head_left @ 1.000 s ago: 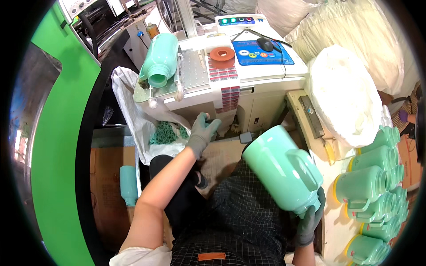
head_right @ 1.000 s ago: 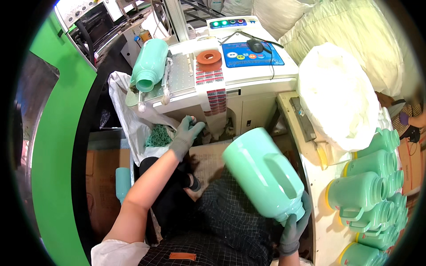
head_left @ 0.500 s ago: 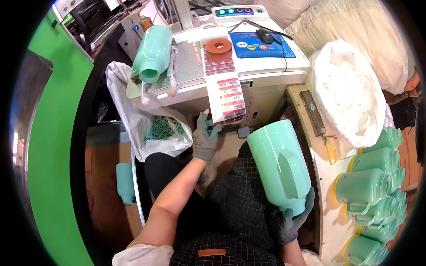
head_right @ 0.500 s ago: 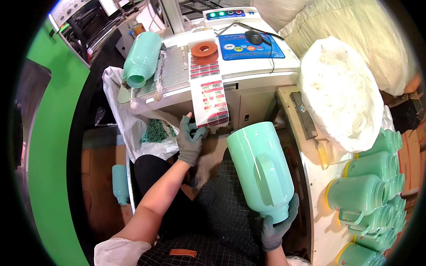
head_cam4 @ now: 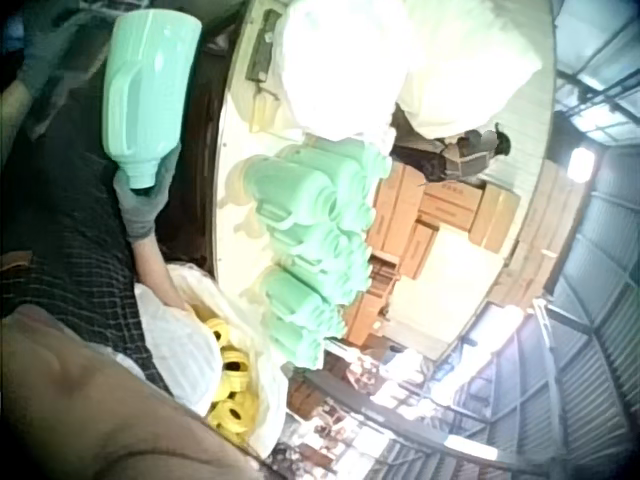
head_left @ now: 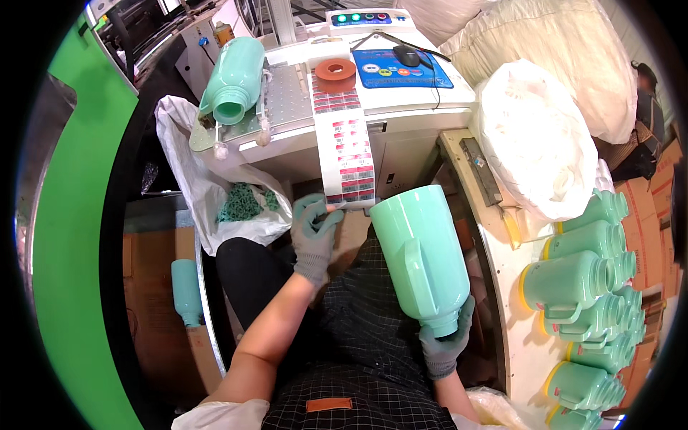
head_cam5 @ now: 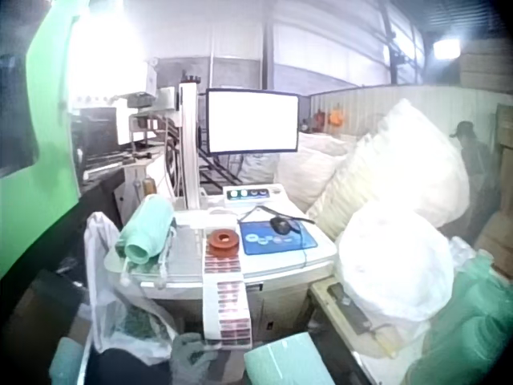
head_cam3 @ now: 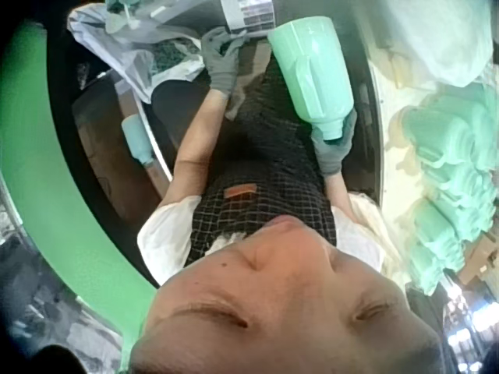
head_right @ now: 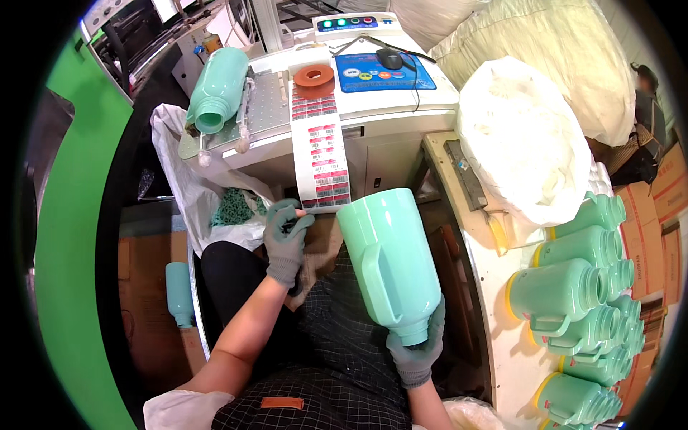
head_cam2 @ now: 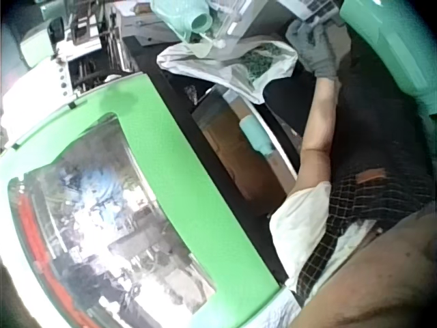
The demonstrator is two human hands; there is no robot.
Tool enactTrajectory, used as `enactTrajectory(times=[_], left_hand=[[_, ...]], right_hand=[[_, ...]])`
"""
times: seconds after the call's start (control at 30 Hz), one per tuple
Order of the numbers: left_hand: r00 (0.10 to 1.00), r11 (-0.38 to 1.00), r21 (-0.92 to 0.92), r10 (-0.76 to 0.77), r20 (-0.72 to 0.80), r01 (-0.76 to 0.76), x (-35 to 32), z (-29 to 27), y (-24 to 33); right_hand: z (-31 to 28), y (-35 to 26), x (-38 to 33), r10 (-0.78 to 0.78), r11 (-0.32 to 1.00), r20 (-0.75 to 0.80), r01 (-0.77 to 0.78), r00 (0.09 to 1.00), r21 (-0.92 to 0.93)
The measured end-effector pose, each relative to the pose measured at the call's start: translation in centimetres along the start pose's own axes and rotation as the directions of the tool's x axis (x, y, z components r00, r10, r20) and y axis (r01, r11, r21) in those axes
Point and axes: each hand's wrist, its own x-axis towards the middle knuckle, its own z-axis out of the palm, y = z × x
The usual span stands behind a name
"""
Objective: The person repeatedly picks up light green plastic containers, applies a label from a dispenser, and secures a yellow lid onto each container. The labeled containers are placed on a nearby table.
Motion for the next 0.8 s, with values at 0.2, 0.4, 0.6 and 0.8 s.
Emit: enactTrajectory(times=[0.2,0.4,0.6,0.8], left_hand=[[0.661,0.617,-0.29,-0.537,0.525,0.732,-1.5,0.2,7.8],[0.603,0.644,-0.17,-0.544,0.583,0.746,-1.2,-0.1,7.8],[0.69,0.762,-0.056,-0.549,0.473,0.645,-1.3,0.0,8.7],[0.902,0.723,0.689,-0.324,0.287,0.041,1.5,-6.6,0.7]], right_hand=[[-0.2,1.4,-0.7,-0.106,0.988,0.02,0.108,0.994,-0.108],[-0.2,1.4,-0.8,-0.157,0.964,0.073,0.169,0.985,-0.204],[0.0,0.3,0.0,-0.37,0.822,0.155,0.4,0.916,-0.406],[-0.6,-0.1,0.1,-0.161,0.958,0.093,0.178,0.983,-0.227]])
